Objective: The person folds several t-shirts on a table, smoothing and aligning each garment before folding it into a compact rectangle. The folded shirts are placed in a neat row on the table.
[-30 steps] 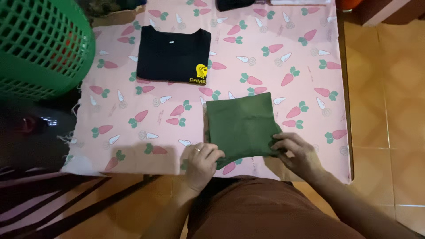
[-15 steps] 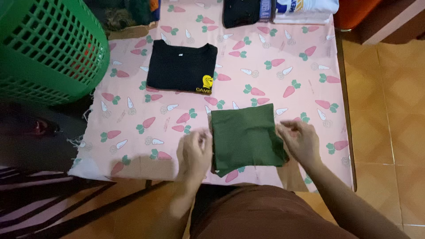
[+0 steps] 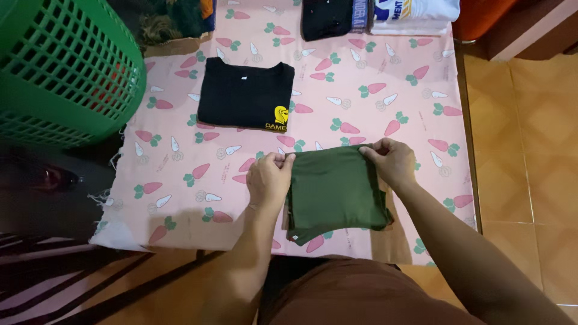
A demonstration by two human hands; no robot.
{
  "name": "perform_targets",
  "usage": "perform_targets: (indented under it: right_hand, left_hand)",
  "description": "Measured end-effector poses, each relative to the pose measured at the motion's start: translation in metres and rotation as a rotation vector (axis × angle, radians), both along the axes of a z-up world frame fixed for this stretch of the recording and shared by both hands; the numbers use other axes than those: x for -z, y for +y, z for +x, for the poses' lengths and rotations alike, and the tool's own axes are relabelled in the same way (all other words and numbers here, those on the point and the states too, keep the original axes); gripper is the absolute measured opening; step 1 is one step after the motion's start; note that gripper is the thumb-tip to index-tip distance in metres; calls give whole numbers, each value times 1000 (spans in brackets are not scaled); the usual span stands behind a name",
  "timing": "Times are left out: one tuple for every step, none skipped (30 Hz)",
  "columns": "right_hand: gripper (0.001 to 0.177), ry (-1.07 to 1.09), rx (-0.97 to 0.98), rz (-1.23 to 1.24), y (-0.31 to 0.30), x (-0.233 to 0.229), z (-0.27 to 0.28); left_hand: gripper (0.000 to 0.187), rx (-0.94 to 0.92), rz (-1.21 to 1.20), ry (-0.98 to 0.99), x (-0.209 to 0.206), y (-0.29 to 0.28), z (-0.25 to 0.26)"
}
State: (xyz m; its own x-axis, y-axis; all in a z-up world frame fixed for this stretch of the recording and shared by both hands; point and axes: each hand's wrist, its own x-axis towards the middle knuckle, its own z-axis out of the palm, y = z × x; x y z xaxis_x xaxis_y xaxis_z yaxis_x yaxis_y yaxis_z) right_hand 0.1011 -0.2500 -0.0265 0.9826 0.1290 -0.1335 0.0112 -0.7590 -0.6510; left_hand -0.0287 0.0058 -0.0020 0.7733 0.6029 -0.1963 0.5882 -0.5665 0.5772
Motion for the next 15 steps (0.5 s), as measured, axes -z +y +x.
perform_targets:
  right_hand:
    - [35,4,-26,6,-1,-1,-2]
    - [36,9,-51,12,-3,-2,-4]
    - [38,15,-77,18,-6,-5,-8]
    - [43,-58,-130,43,-11,-8,-13]
    - [48,-130,-184,68,-19,-12,-22]
    - [55,-202,-238,93,-25,-16,-32]
    - [57,-354,-353,148,-33,-20,-44]
    - [58,-506,-468,205,-39,-23,-55]
    - [58,-471,-591,198,-46,-28,-65]
    - [58,-438,-715,191,-53,-33,-73]
    - [56,-482,-811,172,-54,-35,-79]
    - [54,-524,-907,151,-55,-36,-84]
    - [52,-567,-1003,129,-55,-36,-89]
    - [48,-513,-977,84,-57,-36,-93]
    - [45,-460,-950,39,-58,-34,-96]
  left_hand:
    - [35,14,27,9,3,0,-1]
    - [35,50,102,-148,6,-1,-5]
    - [36,85,177,-305,9,-3,-11]
    - [37,122,253,-463,12,-4,-17]
    - [34,213,197,-519,14,-6,-26]
    - [31,304,140,-574,17,-9,-38]
    - [29,394,83,-628,19,-11,-49]
    - [31,513,22,-603,19,-12,-64]
    - [33,632,-39,-577,19,-13,-78]
    - [39,745,26,-584,20,-16,-85]
    - [45,857,91,-588,21,-20,-89]
    - [51,969,156,-591,21,-23,-93]
    - [51,984,196,-571,20,-24,-95]
    - [51,999,236,-553,20,-23,-95]
    - [51,1015,277,-535,19,-23,-93]
